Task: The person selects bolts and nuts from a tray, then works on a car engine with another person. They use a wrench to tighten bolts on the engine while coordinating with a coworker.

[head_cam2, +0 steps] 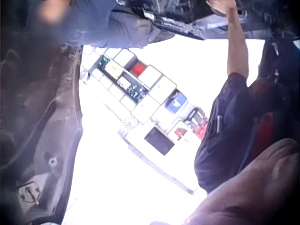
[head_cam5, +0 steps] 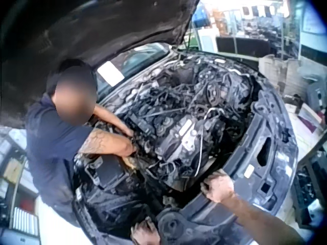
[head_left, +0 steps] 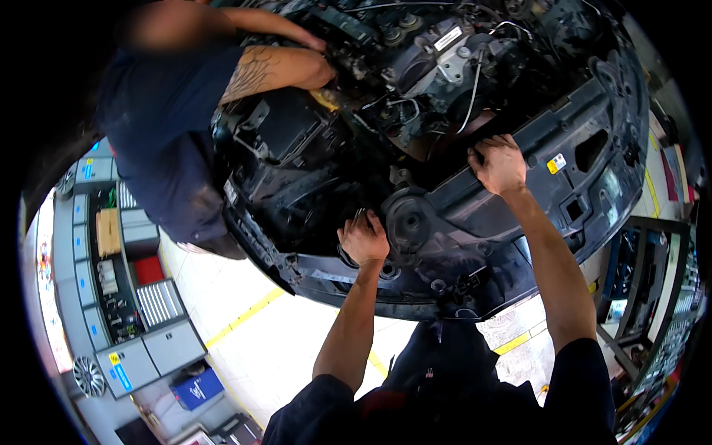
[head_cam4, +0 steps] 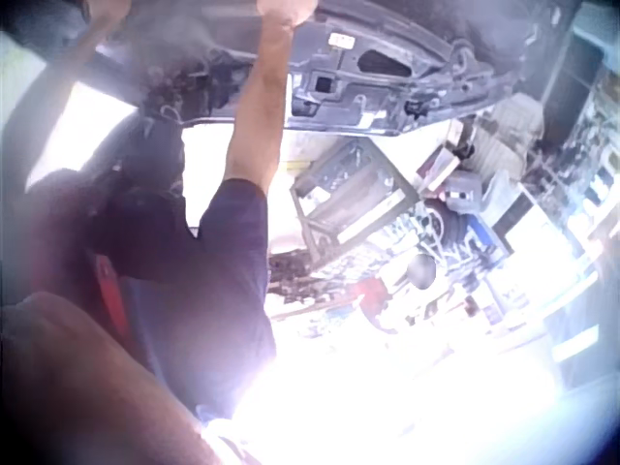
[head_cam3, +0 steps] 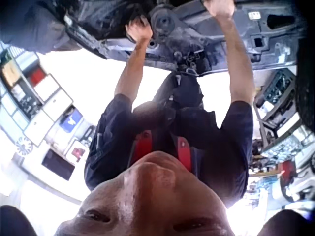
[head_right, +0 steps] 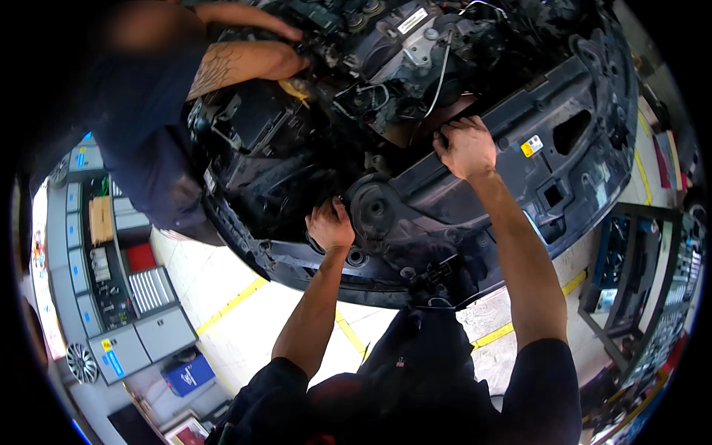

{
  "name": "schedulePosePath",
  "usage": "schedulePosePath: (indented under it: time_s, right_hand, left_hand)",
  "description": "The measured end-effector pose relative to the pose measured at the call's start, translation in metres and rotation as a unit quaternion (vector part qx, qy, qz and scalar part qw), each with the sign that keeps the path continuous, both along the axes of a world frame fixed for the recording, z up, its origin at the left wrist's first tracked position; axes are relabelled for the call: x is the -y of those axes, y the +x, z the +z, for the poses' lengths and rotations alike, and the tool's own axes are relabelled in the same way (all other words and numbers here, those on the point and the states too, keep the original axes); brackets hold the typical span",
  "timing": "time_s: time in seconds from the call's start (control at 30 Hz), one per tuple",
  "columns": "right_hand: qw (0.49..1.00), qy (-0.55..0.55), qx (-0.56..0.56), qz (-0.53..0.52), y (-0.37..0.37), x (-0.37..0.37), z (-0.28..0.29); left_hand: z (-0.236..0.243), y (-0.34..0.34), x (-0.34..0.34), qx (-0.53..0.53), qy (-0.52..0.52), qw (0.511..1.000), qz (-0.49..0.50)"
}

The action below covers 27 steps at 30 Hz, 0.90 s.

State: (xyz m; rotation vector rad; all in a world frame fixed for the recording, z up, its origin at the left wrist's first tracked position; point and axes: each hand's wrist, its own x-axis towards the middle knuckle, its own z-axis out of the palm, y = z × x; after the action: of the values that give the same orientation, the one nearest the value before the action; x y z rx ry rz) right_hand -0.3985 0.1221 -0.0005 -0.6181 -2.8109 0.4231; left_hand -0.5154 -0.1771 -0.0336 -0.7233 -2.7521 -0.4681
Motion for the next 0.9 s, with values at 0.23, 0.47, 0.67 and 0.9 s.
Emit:
schedulePosePath:
  time_s: [0.23, 0.47, 0.67, 0.9]
  right_hand:
    - [0.99, 0.056, -0.126, -0.002, 0.0, 0.004, -0.006]
    - [0.996, 0.028, -0.086, 0.003, -0.004, 0.006, -0.009]
    - [0.995, 0.047, -0.086, -0.006, 0.004, 0.003, -0.01]
    - [0.997, 0.038, -0.068, -0.009, 0.005, 0.009, -0.007]
  left_hand:
    - [-0.003, -0.004, 0.004, 0.01, -0.046, 0.999, 0.027]
    - [0.052, -0.03, 0.04, 0.143, -0.046, 0.984, -0.092]
    - [0.271, -0.054, 0.122, 0.23, -0.298, 0.924, -0.074]
    - [0.306, 0.05, 0.356, 0.109, -0.238, 0.959, 0.107]
